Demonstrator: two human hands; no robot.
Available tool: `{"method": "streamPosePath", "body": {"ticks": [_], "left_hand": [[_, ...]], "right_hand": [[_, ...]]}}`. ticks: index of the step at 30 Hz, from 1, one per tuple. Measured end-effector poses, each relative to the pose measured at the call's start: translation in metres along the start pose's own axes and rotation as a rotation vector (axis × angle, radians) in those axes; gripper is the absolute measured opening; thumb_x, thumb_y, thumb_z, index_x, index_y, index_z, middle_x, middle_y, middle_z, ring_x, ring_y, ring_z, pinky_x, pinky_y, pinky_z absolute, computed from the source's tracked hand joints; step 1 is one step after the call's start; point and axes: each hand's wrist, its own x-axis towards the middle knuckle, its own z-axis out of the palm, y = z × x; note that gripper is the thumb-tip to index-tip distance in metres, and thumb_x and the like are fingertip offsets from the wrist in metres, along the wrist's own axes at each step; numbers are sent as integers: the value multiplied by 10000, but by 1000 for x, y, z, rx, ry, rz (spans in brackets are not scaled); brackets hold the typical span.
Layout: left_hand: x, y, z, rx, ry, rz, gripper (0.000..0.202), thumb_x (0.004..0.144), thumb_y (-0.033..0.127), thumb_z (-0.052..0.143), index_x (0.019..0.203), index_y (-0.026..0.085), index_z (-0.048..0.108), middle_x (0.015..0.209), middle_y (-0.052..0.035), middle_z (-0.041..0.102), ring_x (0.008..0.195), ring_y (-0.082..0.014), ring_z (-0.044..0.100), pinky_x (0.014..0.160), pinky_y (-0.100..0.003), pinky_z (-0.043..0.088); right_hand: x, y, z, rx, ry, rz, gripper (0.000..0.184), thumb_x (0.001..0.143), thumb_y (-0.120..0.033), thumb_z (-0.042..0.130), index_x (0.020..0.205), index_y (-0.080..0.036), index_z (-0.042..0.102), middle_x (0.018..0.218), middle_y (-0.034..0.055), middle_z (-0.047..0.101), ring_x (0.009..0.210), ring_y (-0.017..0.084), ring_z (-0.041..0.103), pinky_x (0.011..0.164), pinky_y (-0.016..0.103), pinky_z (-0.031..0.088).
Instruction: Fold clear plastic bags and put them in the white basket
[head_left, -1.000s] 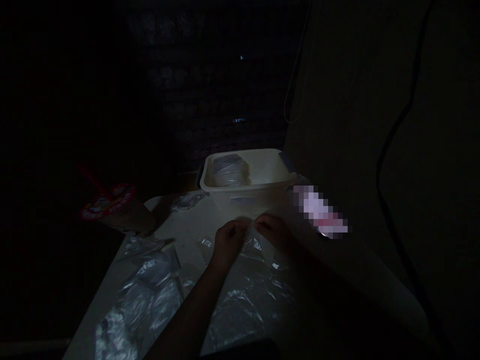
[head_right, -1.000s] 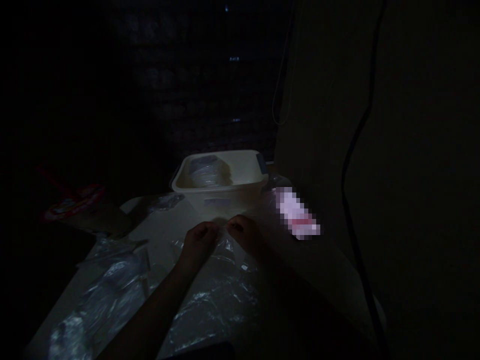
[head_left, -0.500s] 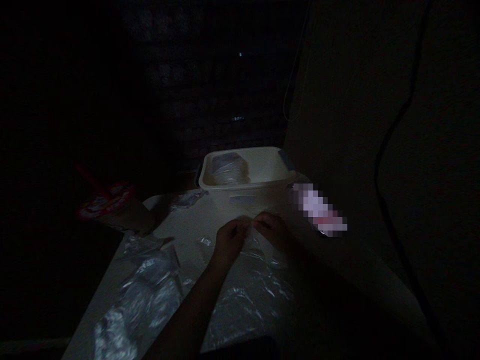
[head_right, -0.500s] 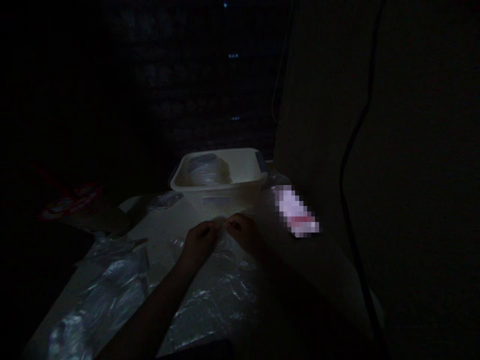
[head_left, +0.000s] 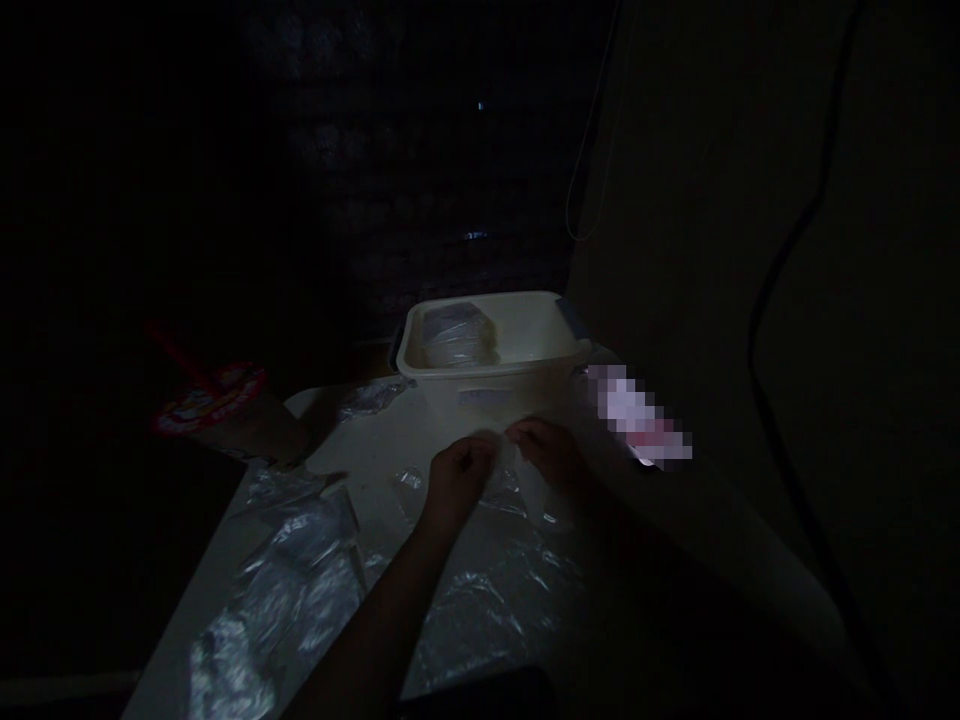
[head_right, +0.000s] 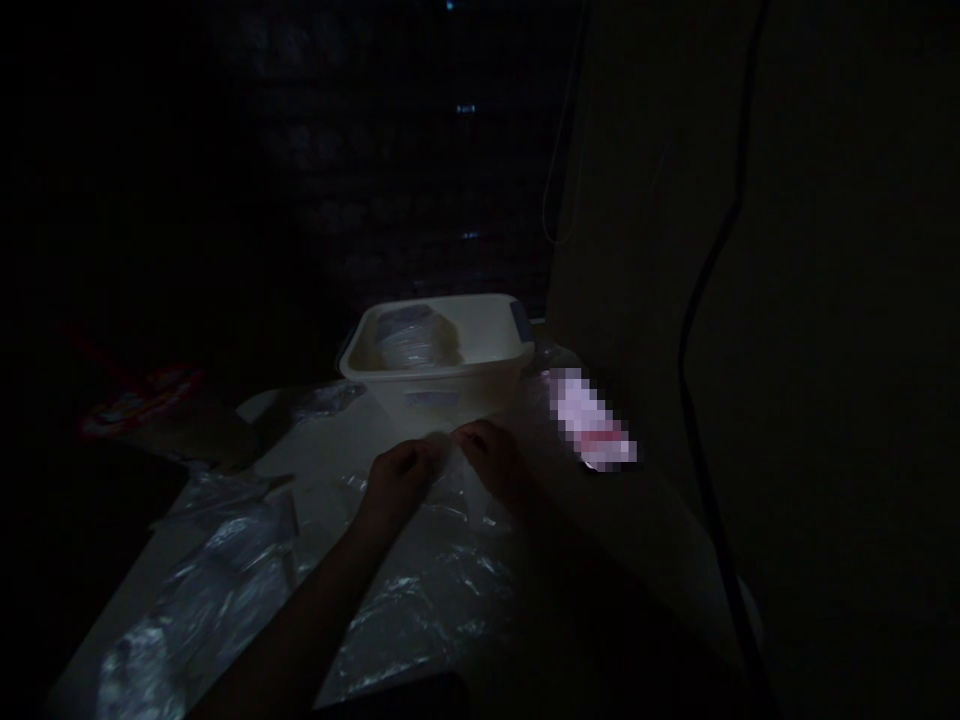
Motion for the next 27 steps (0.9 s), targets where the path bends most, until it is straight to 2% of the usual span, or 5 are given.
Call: {"method": "streamPosePath", "body": {"ticks": [5,10,14,19,27], "left_hand": [[3,-3,-3,-18,83,75,334,738,310,448,1022,145,508,910,-63,594,719,-127,561,601,-225,441],[-2,23,-18,395,62,510,233,781,225,388,942,164,544,940,-69,573,862,-152,531,751,-285,423],[-57,38,-17,773,-279,623,268,803,215,342,983,169,536,894,-64,613,798,-152,564,718,-263,440],[-155,6,9,1112,-90,833,411,786,278,382,1188,195,381,1216,-94,433,1126,-270,352,876,-410,324],[-186,-20,17,1239,42,861,381,758,341,457,1136,302,427,1116,-39,535,1095,-270,392,911,-506,231]], "right_hand": [[2,3,-11,120,105,47,183,708,-263,425,748,-152,565,599,-7,551,472,71,470,480,201,378],[1,2,-26,474,113,137,235,653,-374,508,747,-161,544,604,-3,564,469,87,510,430,214,389],[-20,1,-36,722,-160,377,236,587,-369,583,706,-165,561,652,22,612,603,140,587,577,277,458],[-54,5,-39,846,-526,557,253,702,-369,468,734,-153,595,813,76,641,793,167,588,769,342,422],[-36,10,-37,780,-64,380,134,670,-310,529,690,-185,573,834,51,627,868,170,558,892,352,324]]}}
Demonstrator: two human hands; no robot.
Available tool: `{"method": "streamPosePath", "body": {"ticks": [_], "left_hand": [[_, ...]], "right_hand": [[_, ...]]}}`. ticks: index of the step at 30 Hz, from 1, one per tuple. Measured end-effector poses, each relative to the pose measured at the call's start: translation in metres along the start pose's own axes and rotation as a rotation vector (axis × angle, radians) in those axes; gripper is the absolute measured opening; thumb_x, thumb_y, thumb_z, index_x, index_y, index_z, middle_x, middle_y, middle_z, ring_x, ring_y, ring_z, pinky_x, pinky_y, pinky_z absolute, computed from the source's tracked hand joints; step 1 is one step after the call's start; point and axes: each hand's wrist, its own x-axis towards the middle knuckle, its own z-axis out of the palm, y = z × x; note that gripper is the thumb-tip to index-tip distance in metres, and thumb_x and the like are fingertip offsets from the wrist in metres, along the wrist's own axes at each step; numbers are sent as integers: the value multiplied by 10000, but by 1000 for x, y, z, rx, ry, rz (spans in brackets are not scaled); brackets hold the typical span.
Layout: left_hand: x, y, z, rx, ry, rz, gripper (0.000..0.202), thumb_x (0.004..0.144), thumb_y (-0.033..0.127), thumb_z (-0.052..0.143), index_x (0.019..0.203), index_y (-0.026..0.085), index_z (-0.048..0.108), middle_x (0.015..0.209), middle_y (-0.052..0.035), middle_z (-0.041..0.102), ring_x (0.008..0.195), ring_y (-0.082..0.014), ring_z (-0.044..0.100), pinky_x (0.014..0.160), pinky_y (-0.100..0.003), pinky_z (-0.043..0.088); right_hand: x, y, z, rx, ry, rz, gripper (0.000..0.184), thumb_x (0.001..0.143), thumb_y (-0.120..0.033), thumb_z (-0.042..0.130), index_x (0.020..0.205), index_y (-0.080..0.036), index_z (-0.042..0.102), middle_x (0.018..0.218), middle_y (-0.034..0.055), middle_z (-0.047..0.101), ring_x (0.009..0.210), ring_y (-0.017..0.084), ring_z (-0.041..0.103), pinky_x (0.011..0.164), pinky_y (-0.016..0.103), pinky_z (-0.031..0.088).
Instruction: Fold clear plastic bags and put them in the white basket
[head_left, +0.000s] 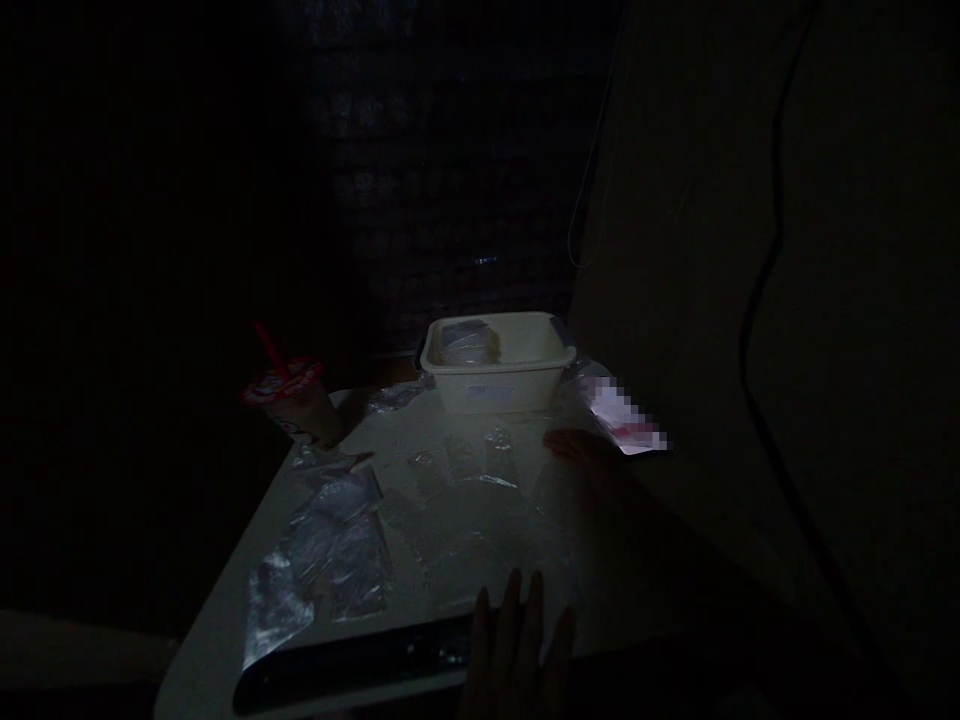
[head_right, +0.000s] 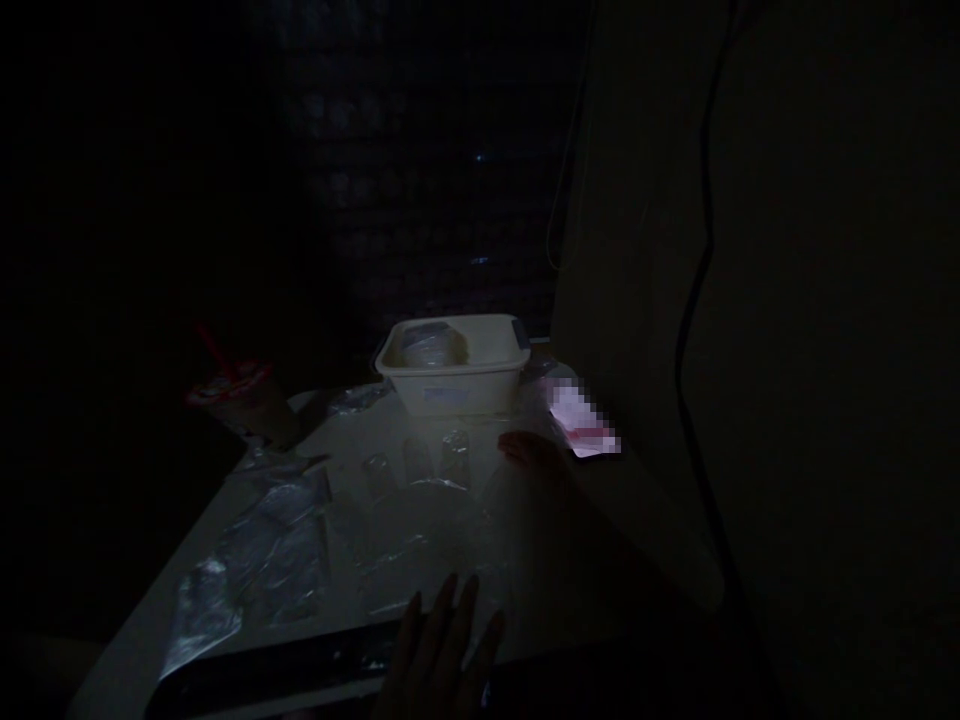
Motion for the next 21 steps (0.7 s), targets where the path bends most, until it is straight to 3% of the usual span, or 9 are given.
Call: {"method": "streamPosePath", "body": {"ticks": [2,5,8,10,15,19,21], "left_hand": [[0,2,0,8,19,-7,371,752,335,470,1121,306,440,1108,-35,542,1083,-270,408,907,-513,234],[-2,6,0,5,46,-28,347,748,320,484,1095,309,462,1088,-45,556,1056,-273,440,890,-522,251],[-3,9,-2,-20,74,-38,314,741,284,501,1055,291,498,1054,-60,576,1025,-279,470,872,-519,281],[-4,10,-3,-38,97,-53,283,744,272,497,1025,281,520,1036,-56,587,1006,-275,487,870,-514,294],[-5,14,-6,-49,142,-89,243,762,247,473,994,278,541,1003,-25,607,971,-246,515,892,-487,291],[-5,8,-12,-45,53,-82,293,784,260,436,1071,296,487,1076,1,566,1012,-233,483,888,-462,301],[-2,-2,-17,-49,-25,-33,333,793,281,413,1125,276,440,1121,13,533,1026,-227,470,855,-432,343]], "right_hand": [[0,2,11,-17,-143,105,134,694,-275,497,708,-169,578,851,65,625,860,166,562,882,353,330],[-5,10,33,-2,-413,430,234,757,-261,387,745,-133,581,842,91,625,792,156,587,838,362,368],[0,13,49,7,-513,537,282,785,-265,332,761,-111,568,812,108,626,765,151,598,820,349,386],[13,9,54,-45,-427,461,266,782,-231,317,721,-121,551,778,105,629,752,145,601,805,338,402],[44,-6,58,-377,-109,12,172,730,-159,355,672,-161,517,772,69,618,795,141,581,753,309,431],[39,-14,48,-527,-68,-93,100,670,-182,456,609,-175,535,752,40,601,826,167,547,763,311,407],[28,-18,35,-735,-45,-157,88,654,-169,473,633,-169,558,799,53,597,867,184,522,799,322,370]]}}
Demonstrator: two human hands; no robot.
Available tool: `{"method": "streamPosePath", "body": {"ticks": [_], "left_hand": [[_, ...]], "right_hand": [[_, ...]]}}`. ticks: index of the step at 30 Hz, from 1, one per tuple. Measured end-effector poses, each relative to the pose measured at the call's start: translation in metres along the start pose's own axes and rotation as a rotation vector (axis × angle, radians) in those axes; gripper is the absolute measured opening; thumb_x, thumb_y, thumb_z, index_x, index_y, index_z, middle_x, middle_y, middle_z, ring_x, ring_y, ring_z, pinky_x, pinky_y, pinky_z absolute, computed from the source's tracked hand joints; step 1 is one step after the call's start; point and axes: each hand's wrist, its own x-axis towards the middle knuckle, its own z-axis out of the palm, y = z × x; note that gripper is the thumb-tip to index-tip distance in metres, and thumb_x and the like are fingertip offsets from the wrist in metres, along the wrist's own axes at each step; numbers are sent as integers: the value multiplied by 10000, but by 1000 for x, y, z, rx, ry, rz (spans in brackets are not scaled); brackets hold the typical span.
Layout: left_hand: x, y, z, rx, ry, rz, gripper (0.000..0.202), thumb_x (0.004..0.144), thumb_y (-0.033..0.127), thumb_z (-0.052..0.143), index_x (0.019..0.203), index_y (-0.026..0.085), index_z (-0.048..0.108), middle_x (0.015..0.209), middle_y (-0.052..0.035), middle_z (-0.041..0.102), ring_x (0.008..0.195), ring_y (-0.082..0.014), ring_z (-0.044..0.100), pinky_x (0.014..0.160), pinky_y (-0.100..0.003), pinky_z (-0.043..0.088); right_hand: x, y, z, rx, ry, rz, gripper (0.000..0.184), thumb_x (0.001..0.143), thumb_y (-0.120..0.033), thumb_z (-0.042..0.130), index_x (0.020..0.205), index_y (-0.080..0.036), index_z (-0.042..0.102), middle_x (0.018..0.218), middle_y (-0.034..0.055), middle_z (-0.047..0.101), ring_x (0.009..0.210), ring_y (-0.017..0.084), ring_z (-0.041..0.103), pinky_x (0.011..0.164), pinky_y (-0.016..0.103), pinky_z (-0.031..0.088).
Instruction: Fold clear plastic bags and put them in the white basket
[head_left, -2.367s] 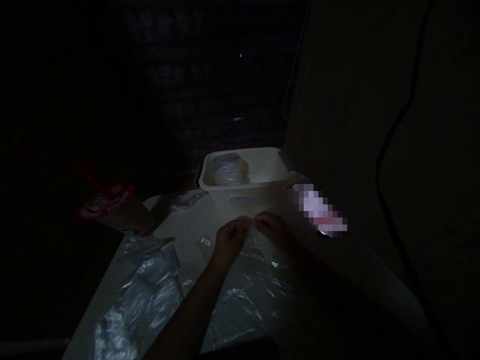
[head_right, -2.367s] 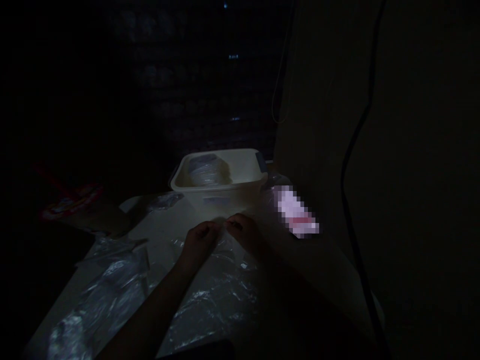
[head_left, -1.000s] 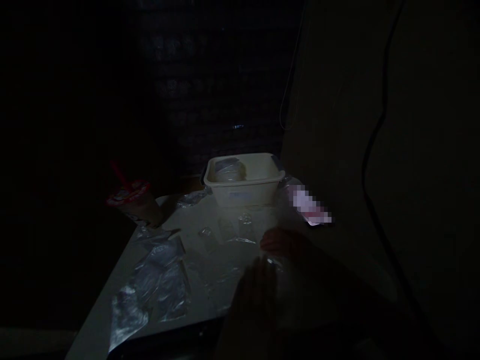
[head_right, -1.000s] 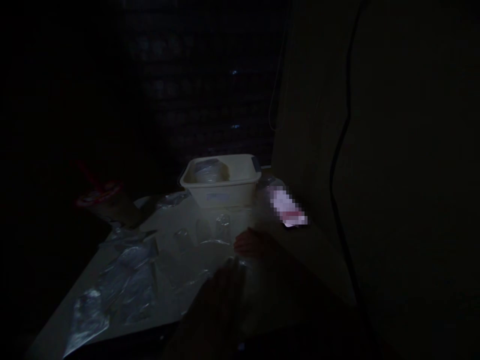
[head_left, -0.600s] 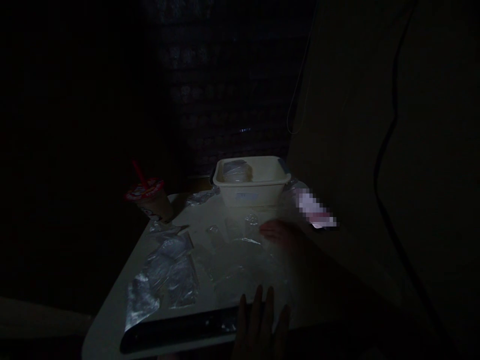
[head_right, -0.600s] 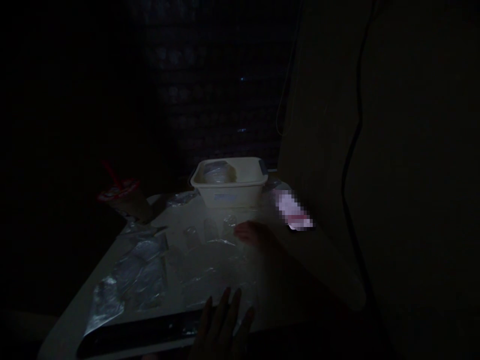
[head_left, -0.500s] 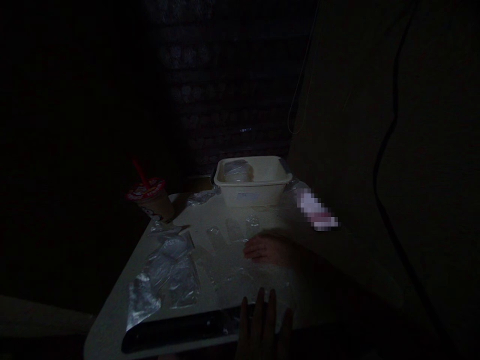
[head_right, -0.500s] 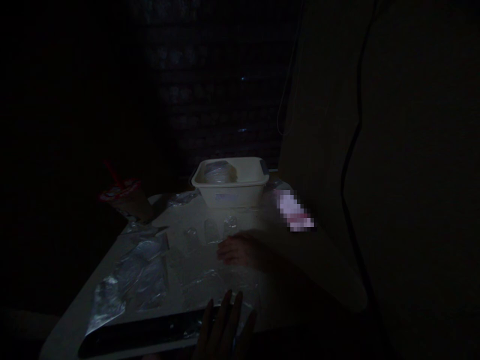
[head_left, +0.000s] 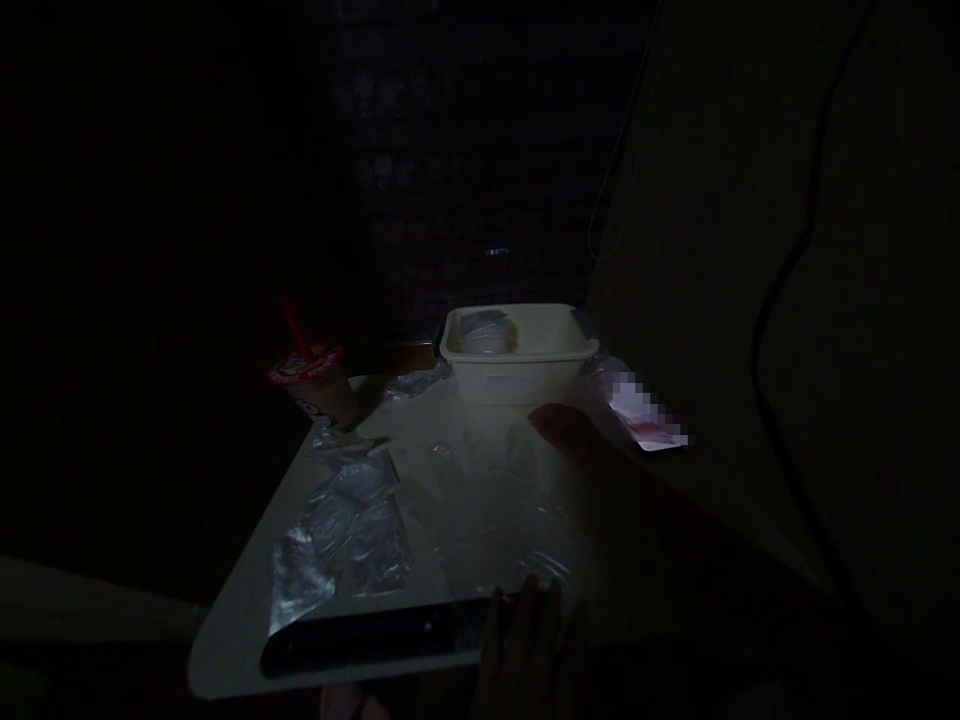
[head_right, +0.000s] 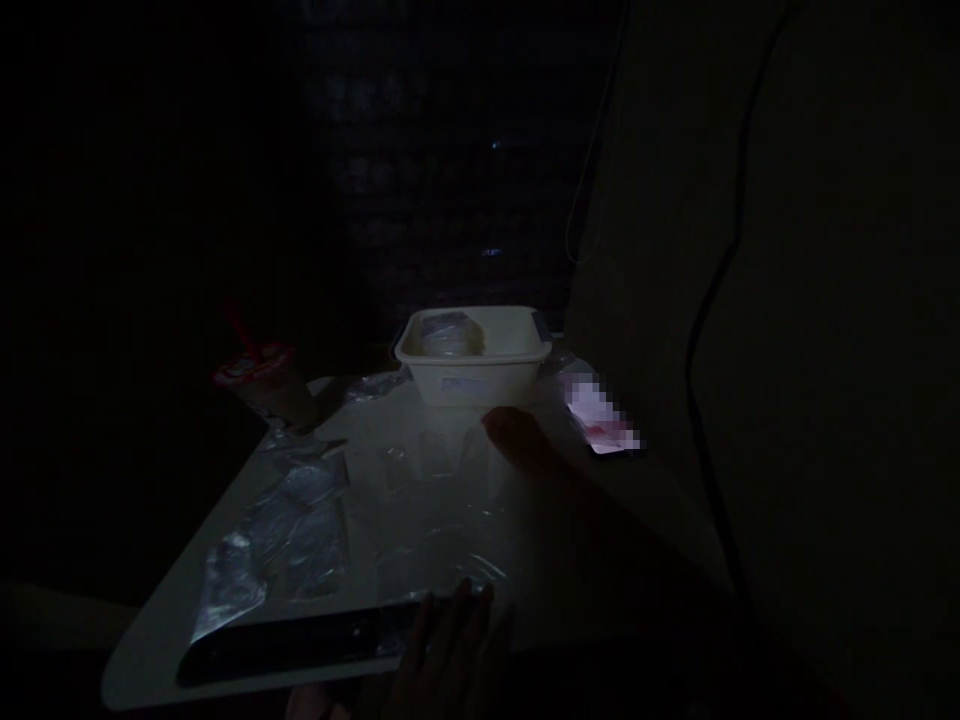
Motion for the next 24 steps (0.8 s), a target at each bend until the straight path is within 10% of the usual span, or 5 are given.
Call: {"method": "streamPosePath", "body": {"ticks": [6,16,24], "left_hand": [[6,-25,-13,-95,-26,65,337,776,335,404,1064,192,502,1072,-44,561,991,-211,492,791,-359,422],[8,-4,-7,-297,71,-225,226,769,294,425,925,226,574,902,-26,612,967,-222,494,882,-427,346],[7,-3,-10,-408,170,-189,172,743,176,429,823,191,580,837,-7,626,948,-186,508,931,-399,292]], "right_hand": [[-33,13,-32,-898,-179,-12,222,676,-234,479,862,-140,555,885,85,570,767,168,525,622,244,372],[-41,4,-25,-919,-261,22,167,690,-297,471,745,-169,563,775,52,596,692,146,531,540,214,328],[-40,4,-27,-882,-251,5,149,667,-264,483,671,-148,577,723,58,603,653,143,534,516,209,330]]}}
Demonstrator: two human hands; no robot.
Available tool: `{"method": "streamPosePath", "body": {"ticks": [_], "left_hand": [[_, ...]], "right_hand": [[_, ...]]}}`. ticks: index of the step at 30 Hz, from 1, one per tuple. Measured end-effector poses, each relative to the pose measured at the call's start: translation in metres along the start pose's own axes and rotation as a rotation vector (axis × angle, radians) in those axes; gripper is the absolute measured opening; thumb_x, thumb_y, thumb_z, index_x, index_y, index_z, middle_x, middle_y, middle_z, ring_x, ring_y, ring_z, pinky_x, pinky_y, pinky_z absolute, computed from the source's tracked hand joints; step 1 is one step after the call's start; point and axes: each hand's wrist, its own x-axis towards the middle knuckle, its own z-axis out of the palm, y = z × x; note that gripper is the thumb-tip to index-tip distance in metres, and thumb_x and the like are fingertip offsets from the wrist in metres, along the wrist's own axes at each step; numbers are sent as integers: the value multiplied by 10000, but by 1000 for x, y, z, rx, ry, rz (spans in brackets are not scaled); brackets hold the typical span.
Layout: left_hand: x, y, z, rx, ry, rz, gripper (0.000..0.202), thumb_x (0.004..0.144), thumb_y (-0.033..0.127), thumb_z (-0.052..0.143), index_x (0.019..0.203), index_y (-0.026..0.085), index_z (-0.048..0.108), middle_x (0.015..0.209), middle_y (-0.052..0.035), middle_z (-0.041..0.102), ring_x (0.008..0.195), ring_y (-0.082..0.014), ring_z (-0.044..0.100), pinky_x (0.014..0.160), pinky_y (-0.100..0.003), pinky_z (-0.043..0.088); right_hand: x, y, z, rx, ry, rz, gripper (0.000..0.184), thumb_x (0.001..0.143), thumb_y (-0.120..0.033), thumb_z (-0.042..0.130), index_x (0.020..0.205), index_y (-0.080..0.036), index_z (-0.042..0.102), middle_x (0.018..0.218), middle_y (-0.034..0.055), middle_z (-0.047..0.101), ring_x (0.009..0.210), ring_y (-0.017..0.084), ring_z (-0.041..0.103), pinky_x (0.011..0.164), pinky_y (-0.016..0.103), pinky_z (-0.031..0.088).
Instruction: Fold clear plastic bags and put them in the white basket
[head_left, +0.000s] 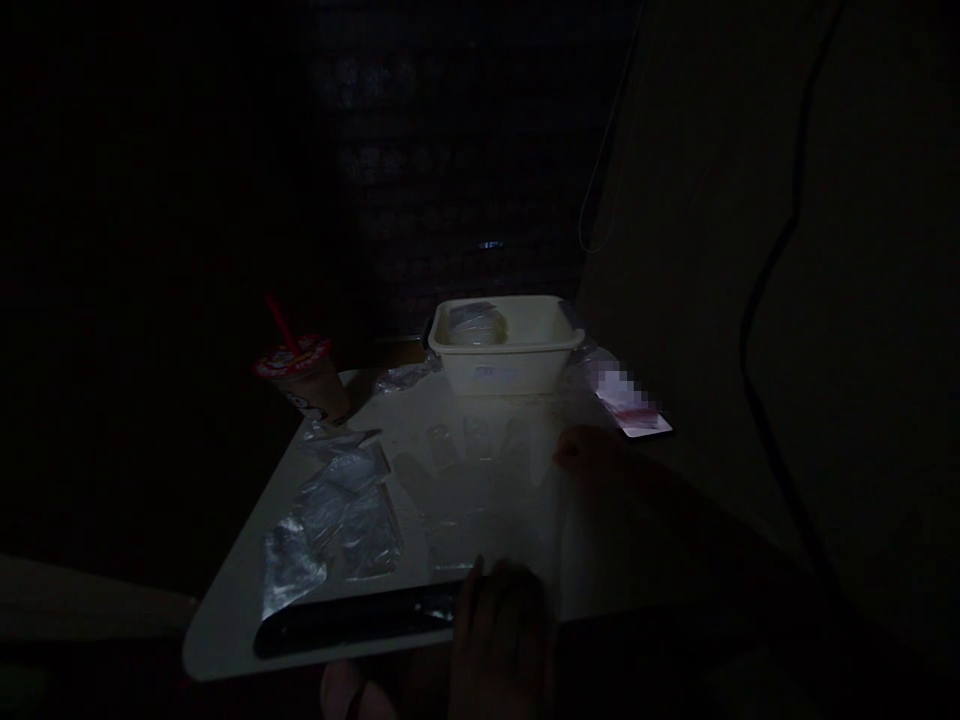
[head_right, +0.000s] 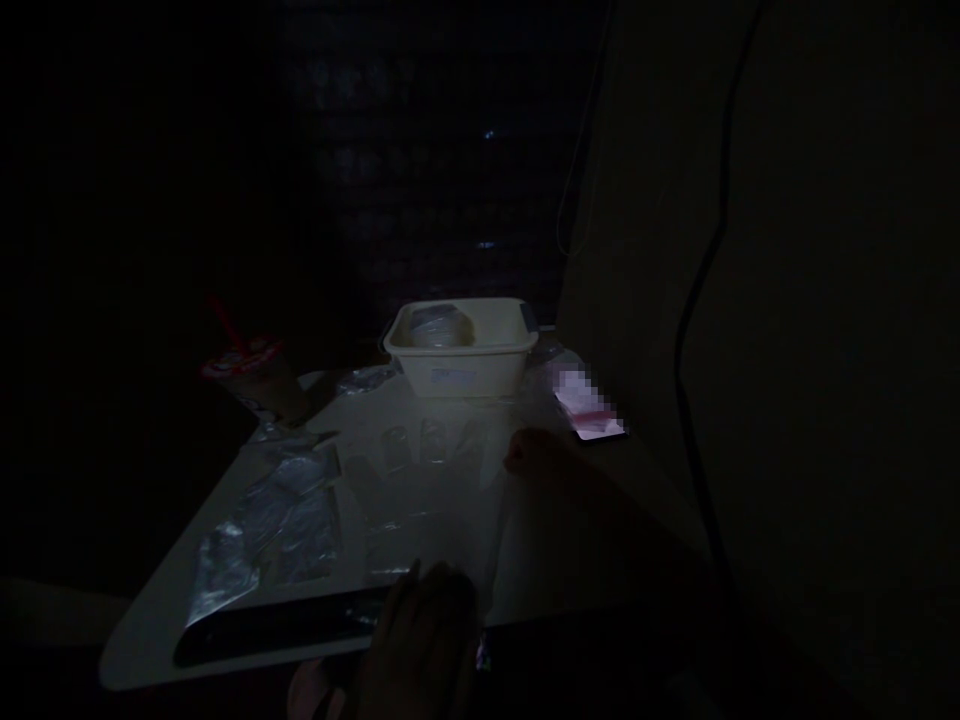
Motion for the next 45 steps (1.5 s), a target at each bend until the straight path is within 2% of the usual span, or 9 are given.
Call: {"method": "streamPosePath", "body": {"ticks": [6,11,14,17,22,26,37,41,45], "left_hand": [[-7,3,-2,-5,-3,-52,249,736,176,411,948,151,541,921,-82,597,904,-195,519,771,-342,432],[1,12,8,23,25,-114,355,745,319,401,1034,136,494,981,-117,568,957,-239,481,733,-376,434],[11,15,12,60,66,-114,246,764,256,387,925,152,541,869,-88,606,873,-220,518,710,-362,421],[15,16,12,42,58,-132,181,760,150,377,762,169,557,749,-49,617,812,-200,537,706,-339,403],[11,16,10,-3,52,-166,168,752,146,395,791,162,558,766,-60,611,810,-206,537,692,-348,395],[10,15,8,-41,40,-137,115,719,137,458,771,163,557,760,-49,608,849,-205,525,743,-357,385],[4,7,7,-58,-16,-41,167,722,153,434,783,169,589,807,-61,612,839,-207,524,687,-356,431],[2,5,-7,-90,-85,-6,203,773,177,398,820,203,593,819,-46,623,858,-195,537,713,-356,446],[5,0,-28,-92,-135,-42,256,803,198,344,925,238,565,904,-30,612,873,-179,542,709,-344,465]], "right_hand": [[1,-1,-6,148,36,28,109,620,-237,515,570,-147,550,620,28,592,581,128,527,472,202,325],[4,2,1,671,-35,26,126,590,-263,524,538,-154,486,443,-26,532,406,82,472,398,192,333],[5,2,5,988,-51,97,140,551,-251,549,612,-164,458,373,-67,484,322,73,438,345,184,325],[4,-2,2,1108,-17,128,166,549,-226,556,670,-166,459,353,-84,475,297,75,443,322,175,332],[6,-19,-3,1080,3,192,60,583,-154,512,608,-163,458,290,-76,457,254,77,429,286,162,320],[15,-37,5,1013,22,210,85,574,-92,489,568,-171,458,273,-74,447,258,91,454,282,166,346],[28,-66,25,825,27,82,102,604,-67,450,552,-155,457,353,-73,440,317,76,491,304,139,358],[30,-67,30,807,28,54,105,659,-149,483,560,-160,452,377,-64,449,323,72,481,311,146,355],[32,-66,36,842,-14,61,237,736,-275,442,529,-162,420,400,-52,455,327,62,471,307,143,347]]}}
